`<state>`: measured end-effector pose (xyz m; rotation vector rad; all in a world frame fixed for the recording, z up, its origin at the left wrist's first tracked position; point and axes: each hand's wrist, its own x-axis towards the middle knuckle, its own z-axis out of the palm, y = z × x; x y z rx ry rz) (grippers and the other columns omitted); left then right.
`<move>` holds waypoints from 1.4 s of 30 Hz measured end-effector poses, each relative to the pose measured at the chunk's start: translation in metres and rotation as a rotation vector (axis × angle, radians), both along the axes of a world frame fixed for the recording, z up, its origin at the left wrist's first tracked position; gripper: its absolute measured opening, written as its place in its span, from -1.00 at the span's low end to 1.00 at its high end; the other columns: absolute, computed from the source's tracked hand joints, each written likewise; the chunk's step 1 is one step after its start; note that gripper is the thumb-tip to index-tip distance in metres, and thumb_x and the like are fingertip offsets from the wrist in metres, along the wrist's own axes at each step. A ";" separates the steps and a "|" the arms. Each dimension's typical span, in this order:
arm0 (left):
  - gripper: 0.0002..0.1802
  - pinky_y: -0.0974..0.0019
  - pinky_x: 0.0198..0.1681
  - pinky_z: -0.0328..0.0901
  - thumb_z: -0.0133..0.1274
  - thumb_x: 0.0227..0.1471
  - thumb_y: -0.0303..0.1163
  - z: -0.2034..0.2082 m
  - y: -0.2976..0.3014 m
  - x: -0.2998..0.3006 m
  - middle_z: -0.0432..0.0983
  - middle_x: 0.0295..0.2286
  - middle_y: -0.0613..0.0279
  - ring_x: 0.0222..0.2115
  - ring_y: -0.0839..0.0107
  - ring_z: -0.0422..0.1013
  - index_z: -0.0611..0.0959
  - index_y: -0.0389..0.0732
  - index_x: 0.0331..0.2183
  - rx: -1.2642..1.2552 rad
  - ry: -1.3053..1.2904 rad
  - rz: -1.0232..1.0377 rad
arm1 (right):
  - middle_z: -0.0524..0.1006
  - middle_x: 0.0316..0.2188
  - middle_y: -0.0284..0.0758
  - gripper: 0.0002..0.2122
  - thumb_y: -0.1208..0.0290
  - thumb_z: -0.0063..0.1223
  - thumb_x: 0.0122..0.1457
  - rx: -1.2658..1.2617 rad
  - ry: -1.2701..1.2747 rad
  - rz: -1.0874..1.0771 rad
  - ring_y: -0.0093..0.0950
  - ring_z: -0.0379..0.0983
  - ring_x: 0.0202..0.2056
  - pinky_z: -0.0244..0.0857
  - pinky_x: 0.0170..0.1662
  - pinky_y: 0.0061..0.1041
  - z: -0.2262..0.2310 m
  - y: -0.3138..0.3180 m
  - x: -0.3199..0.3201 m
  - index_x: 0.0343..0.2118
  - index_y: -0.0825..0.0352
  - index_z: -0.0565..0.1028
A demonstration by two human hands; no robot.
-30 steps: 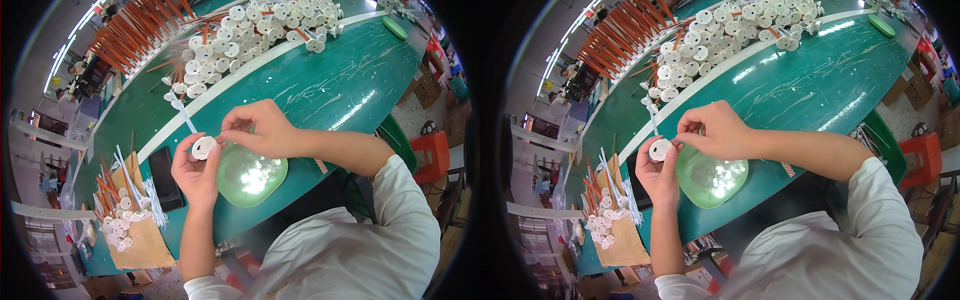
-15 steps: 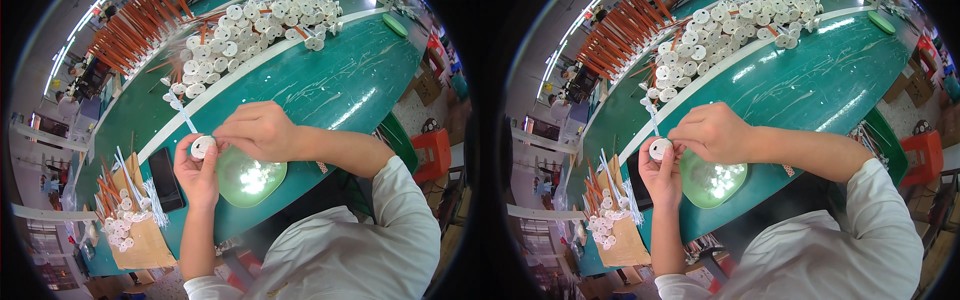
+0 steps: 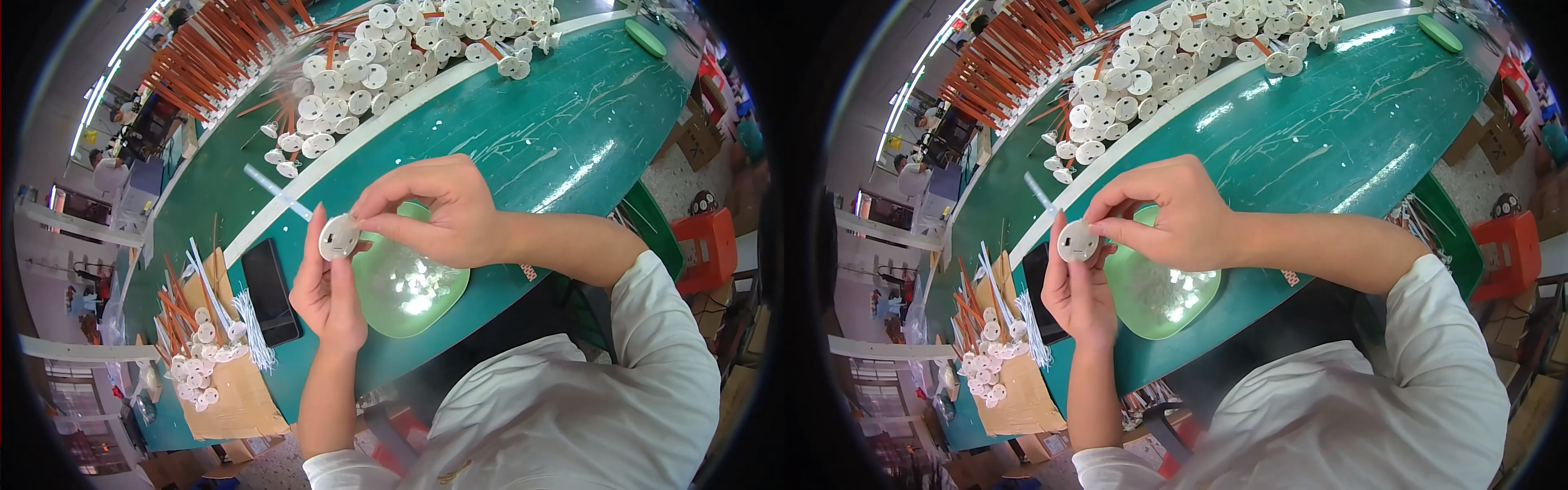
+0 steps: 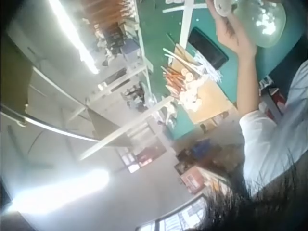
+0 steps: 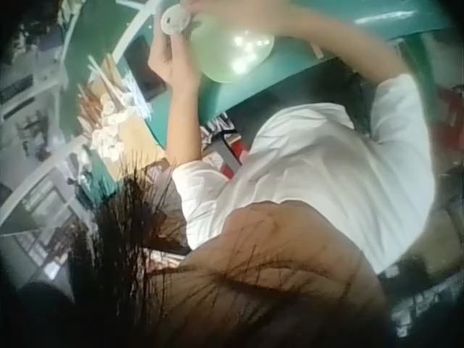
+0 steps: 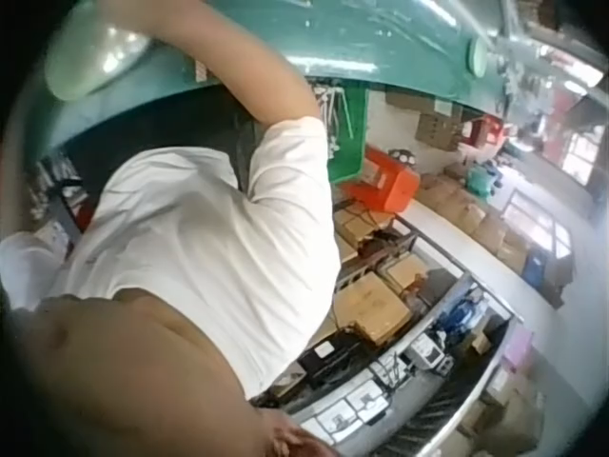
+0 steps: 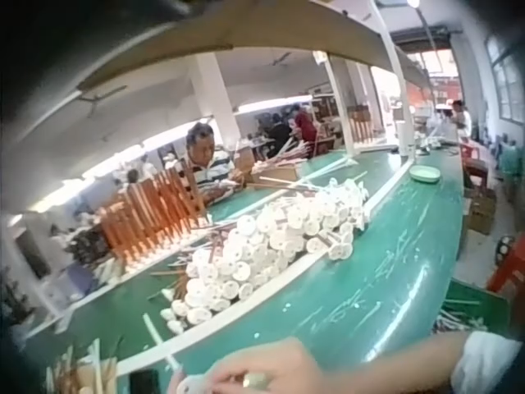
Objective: Assembling small plastic components onto a long white strip at a factory workstation.
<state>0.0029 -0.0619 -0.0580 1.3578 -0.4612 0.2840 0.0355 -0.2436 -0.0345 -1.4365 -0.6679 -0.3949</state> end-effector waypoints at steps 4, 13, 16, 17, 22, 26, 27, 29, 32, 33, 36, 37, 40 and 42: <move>-0.47 0.15 0.09 0.33 -0.09 0.28 -0.46 0.004 -0.007 -0.004 0.49 -0.01 -0.13 0.02 0.14 0.44 0.29 -0.39 0.23 -0.204 0.025 -0.108 | 0.65 -0.40 -0.26 -0.87 0.66 0.33 -0.08 -0.035 -0.222 -0.019 -0.42 0.57 -0.38 0.42 -0.31 -0.48 0.002 -0.004 0.003 -0.43 0.36 0.65; -0.46 0.18 0.11 0.31 0.08 0.13 -0.59 -0.002 0.008 -0.002 0.46 0.00 -0.28 0.06 0.08 0.42 0.40 -0.44 0.14 -0.025 -0.071 -0.068 | 0.66 -0.43 -0.35 -0.85 0.64 0.39 -0.14 -0.057 -0.184 0.046 -0.46 0.45 -0.42 0.33 -0.31 -0.52 0.001 -0.002 -0.001 -0.46 0.31 0.67; -0.47 0.24 0.08 0.32 0.10 0.11 -0.60 -0.003 0.012 -0.002 0.46 -0.01 -0.31 0.04 0.11 0.44 0.42 -0.44 0.13 -0.004 -0.068 -0.059 | 0.66 -0.43 -0.36 -0.85 0.62 0.39 -0.12 -0.081 -0.226 0.059 -0.45 0.44 -0.42 0.33 -0.29 -0.49 0.000 0.000 0.001 -0.44 0.30 0.67; -0.47 0.24 0.08 0.32 0.10 0.11 -0.60 -0.002 0.010 -0.002 0.46 -0.01 -0.31 0.04 0.11 0.44 0.42 -0.44 0.13 -0.002 -0.068 -0.059 | 0.66 -0.43 -0.35 -0.85 0.61 0.38 -0.11 -0.097 -0.261 0.056 -0.44 0.44 -0.42 0.33 -0.27 -0.47 0.000 -0.001 0.002 -0.43 0.30 0.67; -0.46 0.28 0.04 0.35 0.15 0.08 -0.60 0.000 0.011 0.004 0.51 -0.04 -0.25 -0.01 0.17 0.48 0.45 -0.44 0.11 -0.061 -0.029 -0.012 | 0.65 -0.41 -0.33 -0.88 0.61 0.34 -0.05 -0.144 -0.293 0.049 -0.41 0.48 -0.40 0.36 -0.30 -0.49 0.003 -0.002 0.008 -0.40 0.32 0.67; -0.46 0.28 0.03 0.37 0.17 0.06 -0.60 -0.002 0.013 0.003 0.51 -0.05 -0.25 -0.03 0.19 0.49 0.47 -0.45 0.09 -0.034 0.006 -0.055 | 0.65 -0.41 -0.32 -0.87 0.63 0.30 -0.03 -0.177 -0.179 0.114 -0.43 0.52 -0.43 0.37 -0.40 -0.54 0.004 -0.008 0.008 -0.38 0.33 0.67; -0.47 0.29 0.02 0.37 0.18 0.05 -0.60 -0.001 0.012 0.002 0.51 -0.05 -0.26 -0.04 0.20 0.50 0.48 -0.45 0.08 -0.038 -0.003 -0.037 | 0.65 -0.41 -0.32 -0.87 0.63 0.30 -0.03 -0.176 -0.178 0.114 -0.43 0.52 -0.43 0.37 -0.40 -0.54 0.005 -0.008 0.008 -0.38 0.33 0.67; -0.47 0.30 0.02 0.38 0.19 0.04 -0.61 0.000 0.012 0.002 0.51 -0.05 -0.26 -0.05 0.21 0.51 0.48 -0.46 0.08 -0.043 -0.012 -0.021 | 0.64 -0.42 -0.31 -0.88 0.65 0.29 -0.05 -0.160 -0.169 0.105 -0.44 0.52 -0.48 0.36 -0.45 -0.54 0.005 -0.009 0.007 -0.41 0.35 0.66; -0.46 0.31 0.00 0.39 0.20 0.03 -0.62 -0.002 0.013 0.002 0.51 -0.04 -0.25 -0.06 0.23 0.51 0.49 -0.46 0.07 -0.028 -0.013 -0.014 | 0.63 -0.42 -0.29 -0.89 0.66 0.29 -0.07 -0.164 -0.338 0.008 -0.40 0.53 -0.47 0.37 -0.45 -0.53 0.002 -0.006 0.006 -0.44 0.38 0.62; -0.46 0.31 0.00 0.39 0.20 0.02 -0.63 -0.003 0.011 0.002 0.51 -0.04 -0.25 -0.06 0.23 0.51 0.49 -0.46 0.07 -0.044 -0.007 -0.020 | 0.63 -0.42 -0.29 -0.89 0.66 0.29 -0.07 -0.165 -0.338 0.008 -0.40 0.53 -0.47 0.37 -0.45 -0.53 0.001 -0.005 0.006 -0.44 0.38 0.62; -0.47 0.31 0.00 0.40 0.19 0.02 -0.64 -0.007 0.009 0.000 0.50 -0.04 -0.25 -0.06 0.22 0.51 0.50 -0.44 0.07 -0.062 0.008 -0.013 | 0.61 -0.45 -0.25 -0.89 0.68 0.27 -0.09 -0.195 -0.488 -0.091 -0.35 0.53 -0.46 0.39 -0.43 -0.50 -0.002 0.001 0.004 -0.45 0.41 0.58; -0.48 0.30 0.00 0.40 0.19 0.02 -0.64 -0.008 0.008 0.000 0.50 -0.03 -0.25 -0.05 0.21 0.51 0.51 -0.43 0.06 -0.065 0.019 -0.004 | 0.60 -0.45 -0.23 -0.88 0.68 0.26 -0.09 -0.173 -0.480 -0.114 -0.34 0.54 -0.46 0.40 -0.42 -0.48 -0.004 0.003 0.002 -0.44 0.42 0.57; -0.49 0.30 0.01 0.39 0.18 0.03 -0.65 -0.009 0.001 -0.002 0.49 -0.02 -0.24 -0.03 0.20 0.50 0.51 -0.41 0.06 -0.155 0.025 -0.020 | 0.59 -0.46 -0.21 -0.87 0.70 0.25 -0.08 -0.134 -0.463 -0.143 -0.31 0.54 -0.45 0.41 -0.41 -0.46 -0.006 0.007 -0.001 -0.44 0.43 0.56; -0.49 0.30 0.02 0.39 0.16 0.04 -0.66 -0.006 -0.009 -0.006 0.49 -0.02 -0.24 -0.01 0.19 0.49 0.51 -0.41 0.06 -0.230 0.083 -0.022 | 0.59 -0.47 -0.20 -0.88 0.71 0.25 -0.08 -0.119 -0.455 -0.155 -0.30 0.54 -0.45 0.42 -0.40 -0.46 -0.006 0.008 -0.003 -0.44 0.43 0.56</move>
